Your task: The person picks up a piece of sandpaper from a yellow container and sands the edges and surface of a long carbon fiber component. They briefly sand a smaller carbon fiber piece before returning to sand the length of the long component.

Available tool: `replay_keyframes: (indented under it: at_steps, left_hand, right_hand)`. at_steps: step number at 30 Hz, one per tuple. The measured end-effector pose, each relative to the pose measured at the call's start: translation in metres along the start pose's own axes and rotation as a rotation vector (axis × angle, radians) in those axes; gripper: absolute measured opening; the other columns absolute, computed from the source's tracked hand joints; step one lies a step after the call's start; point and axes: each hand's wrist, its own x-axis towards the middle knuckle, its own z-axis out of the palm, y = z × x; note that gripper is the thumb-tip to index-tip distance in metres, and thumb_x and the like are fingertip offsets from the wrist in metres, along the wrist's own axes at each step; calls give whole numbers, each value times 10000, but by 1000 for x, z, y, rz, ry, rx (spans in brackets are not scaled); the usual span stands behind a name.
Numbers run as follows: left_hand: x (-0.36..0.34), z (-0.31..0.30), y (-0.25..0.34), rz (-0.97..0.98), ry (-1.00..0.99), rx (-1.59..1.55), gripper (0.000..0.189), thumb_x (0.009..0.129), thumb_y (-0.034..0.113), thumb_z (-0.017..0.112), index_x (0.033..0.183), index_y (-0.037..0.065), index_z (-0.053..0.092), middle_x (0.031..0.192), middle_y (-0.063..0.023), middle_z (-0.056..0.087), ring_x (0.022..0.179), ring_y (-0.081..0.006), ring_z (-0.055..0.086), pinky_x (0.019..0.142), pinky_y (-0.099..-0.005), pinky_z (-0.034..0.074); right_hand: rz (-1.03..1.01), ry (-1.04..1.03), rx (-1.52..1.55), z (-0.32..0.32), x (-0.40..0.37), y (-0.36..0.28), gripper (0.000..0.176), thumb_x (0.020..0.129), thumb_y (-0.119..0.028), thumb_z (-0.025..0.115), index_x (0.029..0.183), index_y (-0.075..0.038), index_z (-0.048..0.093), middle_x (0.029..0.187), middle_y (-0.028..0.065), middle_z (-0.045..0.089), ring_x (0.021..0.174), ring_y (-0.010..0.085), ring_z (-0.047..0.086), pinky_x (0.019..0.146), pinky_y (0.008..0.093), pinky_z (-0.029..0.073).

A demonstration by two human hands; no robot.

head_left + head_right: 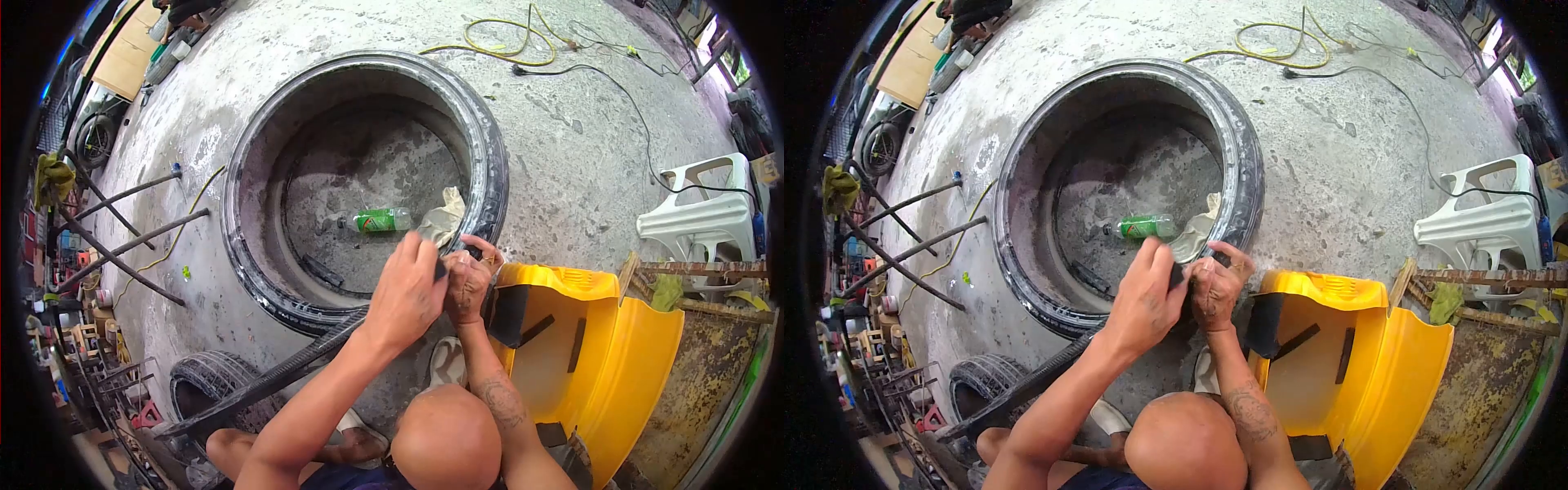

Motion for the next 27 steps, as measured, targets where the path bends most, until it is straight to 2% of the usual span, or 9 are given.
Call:
replay_keyframes:
  at_steps: [2,6,10,13,14,18,19,20,27]
  left_hand:
    - [11,6,0,-8,5,-36,243,890,39,661,1006,-22,457,1040,-250,492,953,-508,520,800,-531,458]
    - [-1,-4,-2,-72,-33,-90,210,913,26,646,1028,-23,477,1049,-256,503,951,-517,524,796,-517,466]
    - [12,2,-13,-74,9,-40,184,939,60,650,1037,-29,523,1042,-256,539,939,-486,557,796,-483,479]
    - [23,8,-47,-188,13,-163,271,967,188,686,950,-36,535,908,-218,580,867,-337,591,756,-417,474]
    - [15,-3,-56,-287,-18,-214,229,974,168,682,989,-37,581,945,-190,613,875,-287,610,784,-384,484]
    - [-16,-40,-28,-119,-7,-243,213,906,105,732,1084,2,672,1051,-147,669,981,-277,655,867,-368,508]
    - [-10,-29,-23,-11,-18,-212,241,871,82,749,1087,16,664,1106,-145,665,1036,-305,637,904,-384,496]
    - [-3,-22,-16,-44,-63,-234,268,859,57,750,1106,18,651,1138,-148,652,1057,-337,602,933,-393,478]
    - [-3,-25,-28,84,-89,-184,272,837,11,738,1093,18,647,1108,-137,642,1041,-354,576,910,-399,479]
  right_hand:
    - [57,31,-46,3,-5,1,480,1049,-272,438,708,-63,703,795,28,724,1158,250,608,1069,409,312]
    - [-19,22,16,-2,1,-5,432,1034,-238,458,713,-74,698,809,42,717,1132,249,616,1070,412,304]
    - [41,13,-23,-1,-3,-2,430,1030,-233,458,699,-88,691,816,32,714,1148,244,613,1079,418,296]
    - [71,-2,-8,-3,-4,-4,388,988,-196,480,696,-77,706,853,54,729,1148,240,609,1087,423,291]
    - [81,13,-2,-1,-4,-2,373,974,-184,486,699,-73,713,860,57,732,1149,239,607,1088,422,289]
    - [60,-11,5,-4,0,-6,415,984,-241,467,712,-56,720,808,46,727,1164,244,610,1094,417,277]
    - [81,-6,7,-1,-2,-4,463,1008,-279,446,702,-55,711,778,38,723,1153,248,615,1095,417,270]
    - [82,-13,6,0,-4,-4,463,1008,-279,446,702,-55,711,778,38,723,1153,248,615,1095,417,270]
    - [57,-21,11,-5,1,-7,506,1044,-301,428,678,-53,673,763,34,722,1155,256,615,1088,433,267]
